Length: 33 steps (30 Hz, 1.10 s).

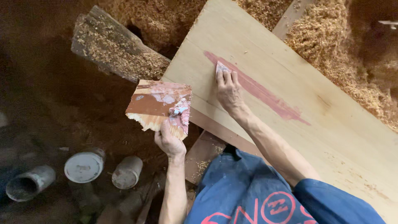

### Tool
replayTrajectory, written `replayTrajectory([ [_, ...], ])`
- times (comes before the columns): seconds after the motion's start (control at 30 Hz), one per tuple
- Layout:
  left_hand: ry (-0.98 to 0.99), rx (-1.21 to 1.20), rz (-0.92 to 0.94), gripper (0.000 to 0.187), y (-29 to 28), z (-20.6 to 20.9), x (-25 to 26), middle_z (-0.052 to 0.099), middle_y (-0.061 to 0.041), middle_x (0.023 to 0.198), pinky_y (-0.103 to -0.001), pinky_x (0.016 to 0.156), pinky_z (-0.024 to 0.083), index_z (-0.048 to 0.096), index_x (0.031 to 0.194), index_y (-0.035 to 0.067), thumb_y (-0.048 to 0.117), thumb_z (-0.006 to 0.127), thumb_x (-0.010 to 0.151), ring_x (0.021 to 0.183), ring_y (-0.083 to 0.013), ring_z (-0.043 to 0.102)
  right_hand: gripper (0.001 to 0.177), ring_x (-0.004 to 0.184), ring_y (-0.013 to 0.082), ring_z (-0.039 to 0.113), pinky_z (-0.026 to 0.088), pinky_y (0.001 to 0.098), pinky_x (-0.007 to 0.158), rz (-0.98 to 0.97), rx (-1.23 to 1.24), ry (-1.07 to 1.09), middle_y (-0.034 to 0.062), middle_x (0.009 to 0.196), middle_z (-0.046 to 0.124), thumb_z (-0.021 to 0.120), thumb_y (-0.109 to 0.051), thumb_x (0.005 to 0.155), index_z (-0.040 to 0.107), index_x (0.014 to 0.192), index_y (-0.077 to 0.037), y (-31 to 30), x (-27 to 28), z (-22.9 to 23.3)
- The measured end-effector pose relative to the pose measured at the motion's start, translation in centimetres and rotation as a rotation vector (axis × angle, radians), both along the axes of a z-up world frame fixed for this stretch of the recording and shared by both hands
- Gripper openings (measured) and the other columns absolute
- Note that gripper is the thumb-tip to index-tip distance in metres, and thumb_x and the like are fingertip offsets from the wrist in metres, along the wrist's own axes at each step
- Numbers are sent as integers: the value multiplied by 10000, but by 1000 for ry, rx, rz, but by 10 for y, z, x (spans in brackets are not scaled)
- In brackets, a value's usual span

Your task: The person applies a pinkish wood filler to a large wooden board using a putty knife and a small piece of wood. They spread the filler across the surface, then flip the board over to work on the other side. The person repeatedly dips the putty knife into a container to gather more filler and continues applying it to the board.

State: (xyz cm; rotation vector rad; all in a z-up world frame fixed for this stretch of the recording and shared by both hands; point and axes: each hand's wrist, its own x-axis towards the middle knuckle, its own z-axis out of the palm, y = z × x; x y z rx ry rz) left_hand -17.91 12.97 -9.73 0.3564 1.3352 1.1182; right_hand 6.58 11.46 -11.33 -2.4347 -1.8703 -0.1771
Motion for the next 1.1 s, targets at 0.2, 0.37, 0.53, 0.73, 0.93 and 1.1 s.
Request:
replayTrajectory([
  [0.2, 0, -7, 60, 407, -1, -3, -24, 693, -131, 1209, -354, 888, 562, 641, 1249, -78, 219, 636, 971, 1041, -216, 690, 469, 1039, 324, 608, 569, 435, 866, 20, 141, 196, 162, 1216, 692, 609, 12, 908, 632, 1376, 0, 24, 8, 3],
  [0.37, 9, -3, 125, 408, -3, -4, -34, 693, -141, 1204, -363, 890, 562, 642, 1247, -82, 220, 639, 973, 1044, -227, 688, 219, 1013, 333, 628, 559, 458, 832, 15, -22, 382, 167, 1055, 688, 668, -79, 956, 693, 1167, -26, 25, -5, 8],
  [0.53, 0, 5, 195, 393, -4, -4, -40, 690, -144, 1185, -368, 885, 560, 644, 1225, -89, 211, 644, 972, 1029, -225, 684, 191, 967, 343, 628, 548, 465, 805, -37, 108, 480, 181, 1054, 685, 660, -69, 1033, 694, 1214, -17, -13, -19, 23],
  [0.73, 26, 54, 204, 400, -20, 4, -41, 700, -162, 1163, -371, 858, 563, 652, 1207, -111, 212, 643, 971, 997, -231, 688, 338, 968, 338, 645, 568, 451, 800, 95, -98, 376, 176, 1062, 697, 599, -40, 968, 693, 1292, -54, -58, -49, 40],
  [0.93, -30, 96, 179, 413, -40, 31, -34, 691, -161, 1198, -374, 899, 564, 636, 1236, -110, 197, 648, 960, 1043, -239, 687, 266, 913, 255, 711, 590, 379, 770, -148, -65, 961, 125, 1047, 749, 618, -127, 1022, 751, 1251, -150, -118, -53, 60],
  [1.1, -68, 140, 73, 421, -91, 54, -33, 687, -143, 1235, -374, 955, 568, 619, 1259, -82, 203, 632, 949, 1103, -246, 691, 239, 913, 174, 708, 636, 334, 767, -764, 376, 1567, 106, 1073, 739, 592, -103, 1046, 725, 1220, -9, -200, -4, 50],
])
